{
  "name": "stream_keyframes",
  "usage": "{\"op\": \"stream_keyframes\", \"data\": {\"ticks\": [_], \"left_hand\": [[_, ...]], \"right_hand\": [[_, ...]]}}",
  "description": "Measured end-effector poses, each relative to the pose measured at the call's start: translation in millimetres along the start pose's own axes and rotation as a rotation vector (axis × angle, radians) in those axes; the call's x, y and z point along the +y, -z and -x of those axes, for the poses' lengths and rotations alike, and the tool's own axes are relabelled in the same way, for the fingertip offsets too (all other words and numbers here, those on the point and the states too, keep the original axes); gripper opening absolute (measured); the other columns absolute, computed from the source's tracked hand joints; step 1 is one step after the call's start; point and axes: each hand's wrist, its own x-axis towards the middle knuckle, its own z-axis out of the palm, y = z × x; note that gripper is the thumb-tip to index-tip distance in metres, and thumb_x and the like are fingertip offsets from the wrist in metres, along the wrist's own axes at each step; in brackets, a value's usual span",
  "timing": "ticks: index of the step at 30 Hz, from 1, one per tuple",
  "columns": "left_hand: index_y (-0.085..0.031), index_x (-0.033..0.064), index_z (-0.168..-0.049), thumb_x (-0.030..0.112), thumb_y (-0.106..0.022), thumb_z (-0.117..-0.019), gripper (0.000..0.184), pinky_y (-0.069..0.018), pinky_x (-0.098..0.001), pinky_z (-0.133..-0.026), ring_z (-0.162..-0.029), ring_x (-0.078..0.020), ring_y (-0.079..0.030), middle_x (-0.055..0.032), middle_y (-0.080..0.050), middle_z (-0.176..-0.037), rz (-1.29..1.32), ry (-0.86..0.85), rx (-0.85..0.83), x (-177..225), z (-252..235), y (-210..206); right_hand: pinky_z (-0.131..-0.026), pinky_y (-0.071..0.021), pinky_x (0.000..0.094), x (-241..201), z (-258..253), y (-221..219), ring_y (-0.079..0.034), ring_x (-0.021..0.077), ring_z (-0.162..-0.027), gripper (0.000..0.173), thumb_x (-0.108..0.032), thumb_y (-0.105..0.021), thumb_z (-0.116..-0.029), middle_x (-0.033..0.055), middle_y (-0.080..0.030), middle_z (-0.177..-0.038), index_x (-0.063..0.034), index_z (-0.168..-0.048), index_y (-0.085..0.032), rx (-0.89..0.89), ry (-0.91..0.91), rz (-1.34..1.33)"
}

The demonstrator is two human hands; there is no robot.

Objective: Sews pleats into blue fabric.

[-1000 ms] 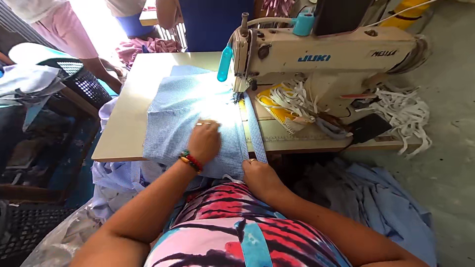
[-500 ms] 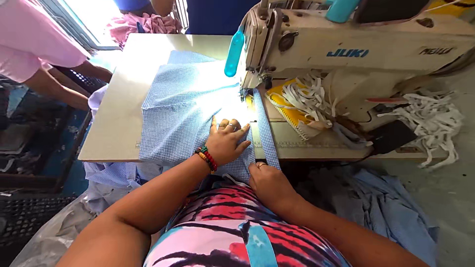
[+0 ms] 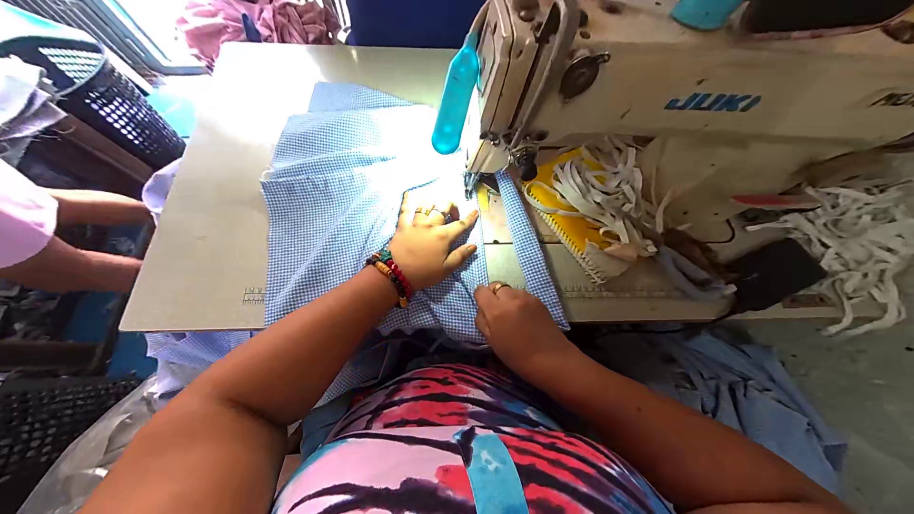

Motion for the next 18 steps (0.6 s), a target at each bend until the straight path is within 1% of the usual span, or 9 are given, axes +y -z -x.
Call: {"op": "stream_keyframes", "data": {"ticks": [3,4,5,6,7,8,10,14,18], "left_hand": [[-0.054,0.0232,-0.151,0.049,-0.04,-0.1045,0.055,-0.0211,-0.0729,-0.113,-0.13,-0.0421,-0.053,-0.0171,-0.058,-0.142,-0.041,-0.045,0.012,-9,-8,1],[-0.056,0.0208,-0.149,0.047,-0.04,-0.1049,0.054,-0.0246,-0.0722,-0.112,-0.132,-0.0426,-0.053,-0.0185,-0.058,-0.142,-0.068,-0.083,0.027,-10,-8,1],[-0.06,0.0165,-0.145,0.043,-0.042,-0.1057,0.051,-0.0291,-0.0736,-0.109,-0.132,-0.0439,-0.054,-0.0198,-0.06,-0.14,-0.1,-0.133,0.049,-7,-6,2],[-0.066,0.0127,-0.137,0.038,-0.045,-0.1051,0.046,-0.0389,-0.0709,-0.101,-0.126,-0.0431,-0.059,-0.0188,-0.065,-0.134,-0.143,-0.187,0.098,-2,-2,2],[-0.071,0.0105,-0.13,0.033,-0.047,-0.1038,0.042,-0.0437,-0.0681,-0.094,-0.12,-0.0415,-0.062,-0.0173,-0.068,-0.128,-0.169,-0.218,0.134,5,4,1],[-0.072,0.0096,-0.127,0.029,-0.05,-0.103,0.038,-0.0427,-0.0677,-0.094,-0.117,-0.0404,-0.062,-0.0164,-0.068,-0.125,-0.162,-0.207,0.143,13,12,-1],[-0.071,0.0103,-0.13,0.023,-0.049,-0.1022,0.038,-0.0366,-0.0732,-0.101,-0.125,-0.041,-0.06,-0.0174,-0.068,-0.128,-0.13,-0.146,0.136,24,24,-5],[-0.07,0.0141,-0.133,0.024,-0.048,-0.1025,0.038,-0.0237,-0.0813,-0.107,-0.135,-0.0412,-0.054,-0.016,-0.065,-0.136,-0.084,-0.06,0.111,28,28,-6],[-0.069,0.0157,-0.134,0.025,-0.055,-0.1007,0.038,-0.0218,-0.0819,-0.108,-0.137,-0.0417,-0.052,-0.015,-0.063,-0.14,-0.039,-0.023,0.114,19,19,-4]], "right_hand": [[-0.057,-0.0572,0.0433,7,-11,-3,-0.069,0.033,-0.066,0.008,0.001,-0.063,-0.0889,0.0187,-0.064,-0.074,0.005,-0.086,-0.069,-0.031,-0.023,-0.023],[-0.058,-0.0574,0.0441,8,-14,-3,-0.069,0.0336,-0.067,0.007,0.001,-0.064,-0.0894,0.0194,-0.064,-0.076,0.0052,-0.087,-0.069,-0.043,-0.041,-0.032],[-0.058,-0.0573,0.0444,10,-17,-4,-0.069,0.0338,-0.068,0.006,0.002,-0.064,-0.0894,0.0197,-0.064,-0.077,0.0053,-0.088,-0.069,-0.048,-0.053,-0.035],[-0.058,-0.0574,0.0446,12,-20,-5,-0.069,0.0339,-0.068,0.005,0.002,-0.066,-0.0883,0.0198,-0.064,-0.077,0.0055,-0.088,-0.069,-0.035,-0.056,-0.038],[-0.058,-0.0578,0.0447,15,-23,-7,-0.069,0.034,-0.068,0.004,0.002,-0.068,-0.0874,0.0201,-0.064,-0.077,0.0055,-0.089,-0.069,-0.02,-0.051,-0.038],[-0.058,-0.0578,0.0448,18,-25,-8,-0.069,0.034,-0.068,0.004,0.002,-0.068,-0.0873,0.0201,-0.065,-0.078,0.0056,-0.09,-0.069,-0.008,-0.045,-0.037],[-0.057,-0.0574,0.0449,23,-30,-11,-0.069,0.0337,-0.067,0.002,0.003,-0.068,-0.0866,0.0195,-0.064,-0.077,0.0049,-0.087,-0.069,0.029,-0.033,-0.036],[-0.06,-0.0577,0.0448,31,-42,-13,-0.07,0.0336,-0.071,0.003,0.003,-0.067,-0.0881,0.019,-0.065,-0.077,0.0046,-0.089,-0.069,0.03,-0.025,-0.03],[-0.063,-0.0584,0.0457,38,-56,-12,-0.07,0.0351,-0.074,0.005,0.001,-0.065,-0.0917,0.02,-0.065,-0.082,0.0046,-0.093,-0.069,0.007,-0.009,-0.035]]}}
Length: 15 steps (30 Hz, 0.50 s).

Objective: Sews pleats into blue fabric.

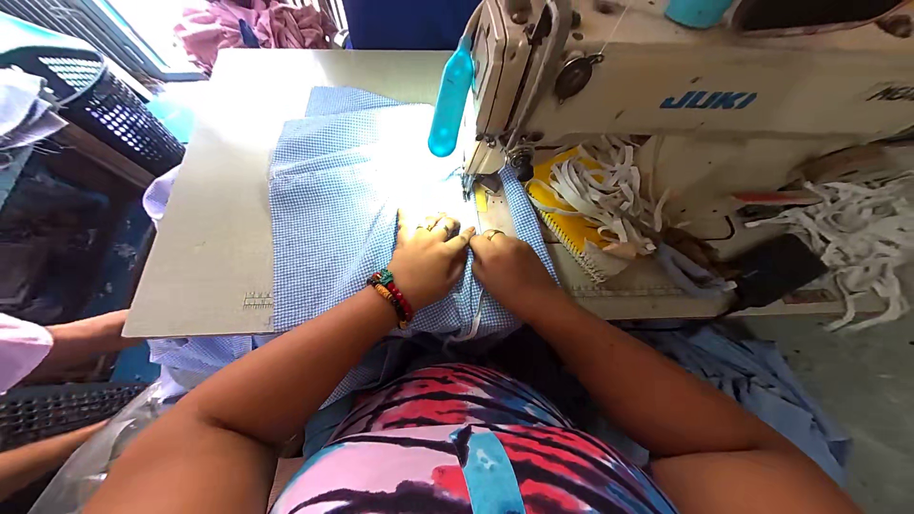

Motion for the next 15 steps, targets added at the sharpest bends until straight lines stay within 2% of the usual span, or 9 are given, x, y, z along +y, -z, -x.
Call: {"op": "stream_keyframes", "data": {"ticks": [3,7,9,12,14,15], "left_hand": [[-0.069,0.0154,-0.135,0.025,-0.055,-0.1016,0.037,-0.018,-0.0827,-0.108,-0.133,-0.0431,-0.054,-0.0155,-0.061,-0.142,0.022,0.03,-0.047,-4,-9,4],[-0.066,0.017,-0.138,0.03,-0.048,-0.1046,0.04,-0.0148,-0.0852,-0.107,-0.127,-0.0428,-0.059,-0.015,-0.061,-0.142,0.035,0.065,-0.086,-13,-21,3],[-0.062,0.0193,-0.144,0.032,-0.044,-0.1065,0.043,-0.0144,-0.0839,-0.109,-0.129,-0.0421,-0.057,-0.0143,-0.059,-0.144,0.021,0.078,-0.113,-18,-26,4],[-0.06,0.0183,-0.145,0.032,-0.045,-0.1073,0.043,-0.0159,-0.0806,-0.111,-0.13,-0.0421,-0.056,-0.0147,-0.06,-0.144,-0.03,0.085,-0.093,-17,-21,8],[-0.059,0.0193,-0.147,0.036,-0.049,-0.1068,0.044,-0.0131,-0.0826,-0.111,-0.138,-0.0436,-0.049,-0.0158,-0.056,-0.148,-0.076,0.18,-0.059,-3,0,17],[-0.056,0.0228,-0.149,0.041,-0.047,-0.1066,0.047,-0.0126,-0.0831,-0.112,-0.143,-0.0421,-0.044,-0.0147,-0.053,-0.151,-0.082,0.265,-0.045,2,15,20]], "right_hand": [[-0.066,-0.0587,0.0463,4,-9,-1,-0.07,0.0355,-0.077,0.008,0.001,-0.064,-0.0928,0.0205,-0.066,-0.085,0.0047,-0.098,-0.07,-0.005,0.003,0.007],[-0.071,-0.0593,0.0484,7,-22,1,-0.071,0.0375,-0.085,0.018,0.0,-0.063,-0.0949,0.0228,-0.068,-0.094,0.0056,-0.111,-0.07,-0.03,-0.017,0.016],[-0.075,-0.0594,0.0495,10,-31,-1,-0.072,0.0386,-0.088,0.019,0.0,-0.06,-0.0963,0.0238,-0.069,-0.095,0.0069,-0.11,-0.07,-0.048,-0.025,0.01],[-0.078,-0.0588,0.0505,14,-40,-2,-0.072,0.0394,-0.092,0.019,-0.002,-0.056,-0.0988,0.0246,-0.069,-0.098,0.0071,-0.109,-0.07,-0.068,-0.028,0.026],[-0.079,-0.0582,0.0513,14,-36,-2,-0.07,0.04,-0.097,0.015,-0.002,-0.059,-0.0972,0.0235,-0.069,-0.101,0.0044,-0.107,-0.07,-0.031,-0.028,0.074],[-0.08,-0.0579,0.0528,12,-30,-2,-0.068,0.0408,-0.101,0.013,-0.001,-0.063,-0.0954,0.0229,-0.067,-0.105,0.0025,-0.106,-0.07,0.026,-0.026,0.098]]}}
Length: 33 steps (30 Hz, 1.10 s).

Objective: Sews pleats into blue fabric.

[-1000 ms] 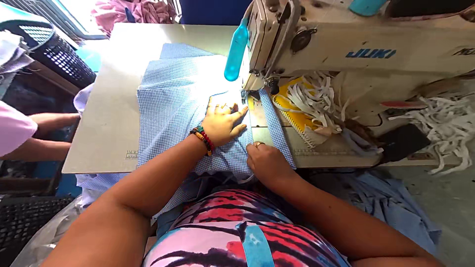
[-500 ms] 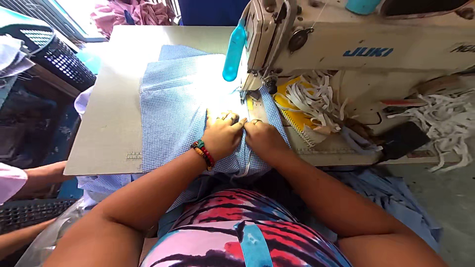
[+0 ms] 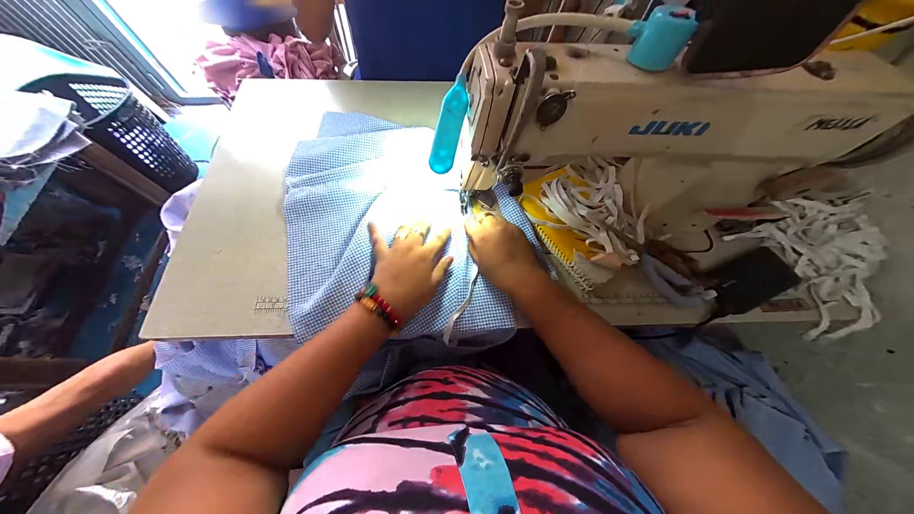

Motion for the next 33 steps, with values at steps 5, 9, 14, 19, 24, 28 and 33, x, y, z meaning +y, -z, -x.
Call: {"op": "stream_keyframes", "data": {"ticks": [5,9,14,19,24,28,33], "left_hand": [[-0.046,0.0265,-0.156,0.06,-0.031,-0.1043,0.064,-0.0079,-0.0807,-0.114,-0.155,-0.0398,-0.026,-0.0122,-0.038,-0.164,-0.022,0.037,-0.022,-55,47,0],[-0.064,0.0056,-0.138,0.041,-0.043,-0.1055,0.052,-0.0218,-0.0707,-0.118,-0.147,-0.0463,-0.039,-0.0221,-0.053,-0.15,-0.038,-0.136,0.109,-76,24,14],[-0.073,0.001,-0.098,0.022,-0.067,-0.0969,0.022,-0.05,-0.0537,-0.098,-0.113,-0.0368,-0.062,-0.018,-0.067,-0.115,0.272,-0.101,0.179,22,11,3],[-0.07,-0.001,-0.106,0.026,-0.061,-0.1016,0.029,-0.0494,-0.0593,-0.092,-0.112,-0.0422,-0.063,-0.0218,-0.065,-0.119,0.145,0.038,-0.025,44,-12,-17],[-0.06,-0.0062,-0.111,0.013,-0.049,-0.1079,0.022,-0.0522,-0.0515,-0.09,-0.098,-0.0338,-0.066,-0.0208,-0.066,-0.1,0.489,0.206,-0.141,47,-5,12],[-0.059,-0.0005,-0.117,0.016,-0.053,-0.1079,0.02,-0.0507,-0.0278,-0.061,-0.062,-0.0106,-0.058,-0.0069,-0.065,-0.08,0.855,0.424,-0.159,46,29,14],[-0.062,-0.0017,-0.109,0.016,-0.055,-0.1066,0.019,-0.0526,-0.0264,-0.061,-0.061,-0.0093,-0.06,-0.0057,-0.065,-0.076,0.9,0.278,-0.318,67,78,8]], "right_hand": [[-0.081,-0.0551,0.0562,-19,69,12,-0.065,0.0432,-0.1,0.03,-0.025,-0.067,-0.0952,0.0229,-0.066,-0.105,0.0012,-0.107,-0.073,0.258,-0.138,-0.04],[-0.095,-0.0518,0.0596,-29,102,20,-0.063,0.0485,-0.11,0.05,-0.041,-0.069,-0.0959,0.0296,-0.066,-0.108,0.0074,-0.109,-0.069,0.0,-0.36,-0.158],[-0.092,-0.0525,0.0571,-41,93,22,-0.064,0.0425,-0.106,0.018,-0.014,-0.066,-0.0968,0.0234,-0.067,-0.101,0.0039,-0.099,-0.071,-0.025,-0.427,-0.337],[-0.079,-0.0553,0.0487,-48,92,39,-0.067,0.0318,-0.084,0.022,-0.014,-0.052,-0.107,0.0186,-0.065,-0.089,0.0051,-0.116,-0.058,-0.1,-0.518,-0.6],[-0.073,-0.0541,0.0335,-51,101,34,-0.061,0.0151,-0.075,0.031,-0.01,-0.061,-0.1019,0.0106,-0.063,-0.086,0.0049,-0.129,-0.054,-0.11,-0.632,-1.083],[-0.073,-0.0568,0.0323,-56,119,28,-0.067,0.0144,-0.078,0.024,-0.009,-0.066,-0.0979,0.0103,-0.07,-0.092,0.0008,-0.12,-0.066,0.041,-0.632,-1.022],[-0.067,-0.0579,0.0313,-56,129,25,-0.068,0.0144,-0.073,0.027,-0.012,-0.07,-0.0972,0.0113,-0.072,-0.094,0.0002,-0.121,-0.07,0.132,-0.62,-0.968]]}}
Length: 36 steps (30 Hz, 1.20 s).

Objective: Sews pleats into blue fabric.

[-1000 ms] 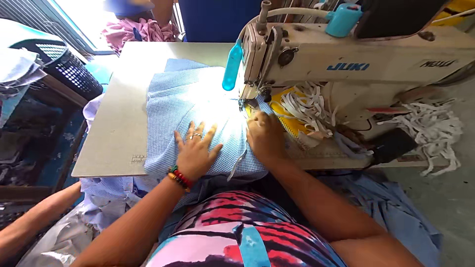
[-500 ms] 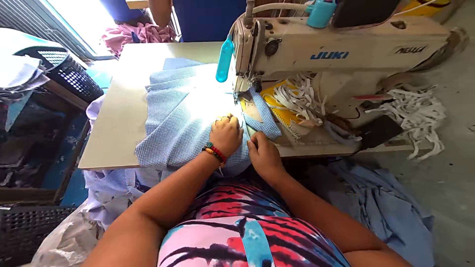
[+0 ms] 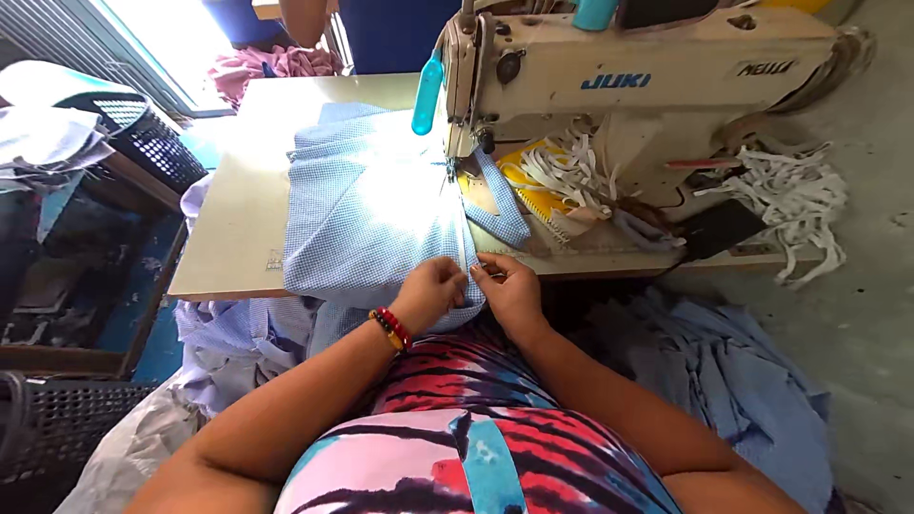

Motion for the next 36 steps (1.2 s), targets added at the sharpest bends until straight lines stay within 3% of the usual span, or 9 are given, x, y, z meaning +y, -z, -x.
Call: {"op": "stream_keyframes", "data": {"ticks": [4,10,15,19,25,28,30,33,36], "left_hand": [[-0.065,-0.0015,-0.106,0.017,-0.053,-0.1057,0.022,-0.0526,-0.0297,-0.072,-0.071,-0.0102,-0.06,-0.0061,-0.064,-0.082,-0.237,-0.156,-0.211,-2,27,-12],[-0.067,-0.0038,-0.098,0.013,-0.051,-0.1038,0.024,-0.0524,-0.0492,-0.082,-0.089,-0.0296,-0.068,-0.0175,-0.069,-0.093,-0.504,-0.45,-0.369,-1,39,-16],[-0.067,-0.004,-0.095,0.011,-0.052,-0.1029,0.022,-0.0529,-0.0542,-0.083,-0.093,-0.0356,-0.07,-0.0199,-0.07,-0.093,-0.604,-0.587,-0.427,2,42,-16],[-0.068,-0.0034,-0.095,0.011,-0.054,-0.1023,0.022,-0.0544,-0.0548,-0.082,-0.091,-0.0361,-0.071,-0.0195,-0.071,-0.091,-0.589,-0.671,-0.397,-1,45,-20],[-0.069,-0.0052,-0.095,0.007,-0.057,-0.1,0.018,-0.0552,-0.0556,-0.08,-0.088,-0.0372,-0.072,-0.0209,-0.071,-0.089,-0.531,-0.771,-0.379,-2,43,-19],[-0.069,-0.0044,-0.097,0.009,-0.056,-0.1013,0.019,-0.0547,-0.055,-0.08,-0.087,-0.035,-0.071,-0.0197,-0.071,-0.09,-0.484,-0.693,-0.372,-1,38,-14],[-0.072,-0.0023,-0.099,0.013,-0.058,-0.1016,0.021,-0.0546,-0.0551,-0.083,-0.091,-0.0339,-0.071,-0.0184,-0.072,-0.093,-0.488,-0.609,-0.258,-4,32,-7],[-0.071,0.0036,-0.121,0.025,-0.056,-0.1034,0.031,-0.0467,-0.0518,-0.107,-0.121,-0.0348,-0.063,-0.018,-0.07,-0.122,-0.649,-0.493,0.116,-19,10,20],[-0.051,0.0145,-0.152,0.04,-0.044,-0.1075,0.052,-0.0212,-0.0557,-0.125,-0.151,-0.032,-0.037,-0.0132,-0.047,-0.158,-0.85,-0.239,0.254,-46,-12,69]], "right_hand": [[-0.069,-0.0572,0.0357,3,4,1,-0.066,0.0186,-0.073,0.028,-0.014,-0.07,-0.0969,0.0137,-0.071,-0.093,0.0013,-0.121,-0.072,0.0,0.055,0.097],[-0.076,-0.054,0.0346,-3,8,-1,-0.063,0.0192,-0.08,0.031,-0.011,-0.069,-0.095,0.0133,-0.069,-0.094,-0.0011,-0.124,-0.072,-0.046,0.048,0.181],[-0.084,-0.0534,0.038,-6,9,0,-0.065,0.0229,-0.089,0.038,-0.013,-0.067,-0.0942,0.0149,-0.07,-0.098,-0.0032,-0.131,-0.07,-0.102,0.013,0.302],[-0.095,-0.0538,0.0434,0,17,4,-0.07,0.0282,-0.101,0.04,-0.014,-0.056,-0.0989,0.0193,-0.074,-0.112,-0.0022,-0.136,-0.066,-0.167,0.083,0.36],[-0.099,-0.0519,0.0499,-15,20,8,-0.071,0.0337,-0.106,0.038,-0.009,-0.052,-0.1005,0.021,-0.074,-0.114,-0.0013,-0.133,-0.068,-0.182,0.109,0.451],[-0.104,-0.0497,0.0493,-18,20,12,-0.068,0.0341,-0.115,0.039,-0.01,-0.048,-0.1029,0.0208,-0.073,-0.119,-0.0013,-0.136,-0.066,-0.227,0.092,0.545],[-0.106,-0.0483,0.0493,-18,22,12,-0.066,0.0359,-0.118,0.038,-0.01,-0.046,-0.1049,0.0221,-0.071,-0.122,0.0,-0.138,-0.064,-0.246,0.109,0.61],[-0.101,-0.052,0.0515,-15,27,9,-0.069,0.0386,-0.113,0.038,-0.006,-0.048,-0.1016,0.025,-0.072,-0.116,0.0038,-0.134,-0.065,-0.222,0.197,0.7],[-0.096,-0.0546,0.0507,-20,32,8,-0.07,0.0383,-0.108,0.039,-0.004,-0.047,-0.1012,0.0259,-0.071,-0.114,0.0047,-0.136,-0.064,-0.239,0.22,0.785]]}}
